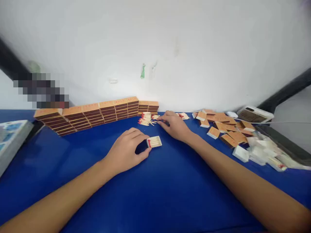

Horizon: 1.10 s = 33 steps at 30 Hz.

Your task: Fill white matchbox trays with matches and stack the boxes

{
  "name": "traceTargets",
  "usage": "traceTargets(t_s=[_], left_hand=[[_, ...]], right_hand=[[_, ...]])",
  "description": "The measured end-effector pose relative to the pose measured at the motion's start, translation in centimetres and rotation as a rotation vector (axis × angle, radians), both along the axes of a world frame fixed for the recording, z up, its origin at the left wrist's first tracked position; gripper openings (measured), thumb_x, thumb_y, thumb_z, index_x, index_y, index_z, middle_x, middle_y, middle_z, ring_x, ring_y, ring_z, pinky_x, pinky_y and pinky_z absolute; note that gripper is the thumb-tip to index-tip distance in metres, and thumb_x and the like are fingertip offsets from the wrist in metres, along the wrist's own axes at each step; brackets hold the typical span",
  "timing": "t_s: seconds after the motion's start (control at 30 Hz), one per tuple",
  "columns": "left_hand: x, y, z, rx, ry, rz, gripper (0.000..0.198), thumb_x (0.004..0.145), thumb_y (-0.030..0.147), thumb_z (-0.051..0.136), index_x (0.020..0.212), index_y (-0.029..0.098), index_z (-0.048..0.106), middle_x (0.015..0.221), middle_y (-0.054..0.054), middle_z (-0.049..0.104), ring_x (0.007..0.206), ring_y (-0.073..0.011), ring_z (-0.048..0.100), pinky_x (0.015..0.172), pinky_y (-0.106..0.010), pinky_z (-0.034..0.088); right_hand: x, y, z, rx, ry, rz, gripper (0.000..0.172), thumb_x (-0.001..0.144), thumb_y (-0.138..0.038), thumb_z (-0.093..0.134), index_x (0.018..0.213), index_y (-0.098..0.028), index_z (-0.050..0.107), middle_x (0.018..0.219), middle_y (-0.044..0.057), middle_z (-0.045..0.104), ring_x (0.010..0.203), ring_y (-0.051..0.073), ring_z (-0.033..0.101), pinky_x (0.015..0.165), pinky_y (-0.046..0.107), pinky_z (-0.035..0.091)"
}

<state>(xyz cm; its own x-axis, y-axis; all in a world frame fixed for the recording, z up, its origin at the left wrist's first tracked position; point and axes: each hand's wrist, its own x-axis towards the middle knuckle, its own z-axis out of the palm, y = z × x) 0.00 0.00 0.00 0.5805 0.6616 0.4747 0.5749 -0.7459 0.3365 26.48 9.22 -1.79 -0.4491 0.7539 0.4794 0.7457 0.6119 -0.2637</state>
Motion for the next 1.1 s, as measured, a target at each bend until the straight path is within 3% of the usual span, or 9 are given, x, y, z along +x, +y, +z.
traceTargets(t_s=[0.3,0.57,0.77,1.1], left_hand=[[0.0,0.0,0.1,-0.002,-0.016,0.001,0.024,0.095,0.027,0.072,0.117,0.019,0.073,0.112,-0.008,0.077,0.109,-0.0278,0.067,0.097,-0.049,0.057],[0.0,0.0,0.1,-0.003,-0.015,0.006,0.024,0.095,0.027,0.072,0.118,0.019,0.073,0.112,-0.009,0.077,0.110,-0.0281,0.067,0.097,-0.048,0.057],[0.0,-0.1,0.1,-0.005,-0.013,0.008,0.025,0.095,0.027,0.072,0.118,0.018,0.074,0.111,-0.009,0.077,0.110,-0.0283,0.067,0.096,-0.049,0.057],[0.0,-0.1,0.2,-0.005,-0.020,0.003,0.024,0.095,0.027,0.072,0.117,0.019,0.073,0.112,-0.009,0.077,0.109,-0.0287,0.067,0.095,-0.049,0.057]], right_hand=[[0.1,-0.8,0.0,0.035,-0.025,-0.005,0.026,0.100,-0.017,0.058,0.111,-0.018,0.081,0.094,0.010,0.063,0.091,0.026,0.060,0.083,0.041,0.048],[-0.2,-0.9,0.1,-0.005,-0.012,-0.011,0.021,0.102,-0.023,0.060,0.111,-0.020,0.078,0.092,0.009,0.063,0.091,0.026,0.059,0.082,0.039,0.046],[-0.4,-0.8,0.4,-0.062,0.031,-0.048,0.011,0.100,-0.022,0.063,0.094,-0.019,0.072,0.090,0.007,0.062,0.087,0.024,0.058,0.078,0.036,0.045],[-1.0,-0.7,0.5,-0.122,0.032,-0.090,0.011,0.101,-0.019,0.061,0.091,-0.019,0.067,0.093,0.008,0.063,0.085,0.023,0.057,0.078,0.035,0.044]])
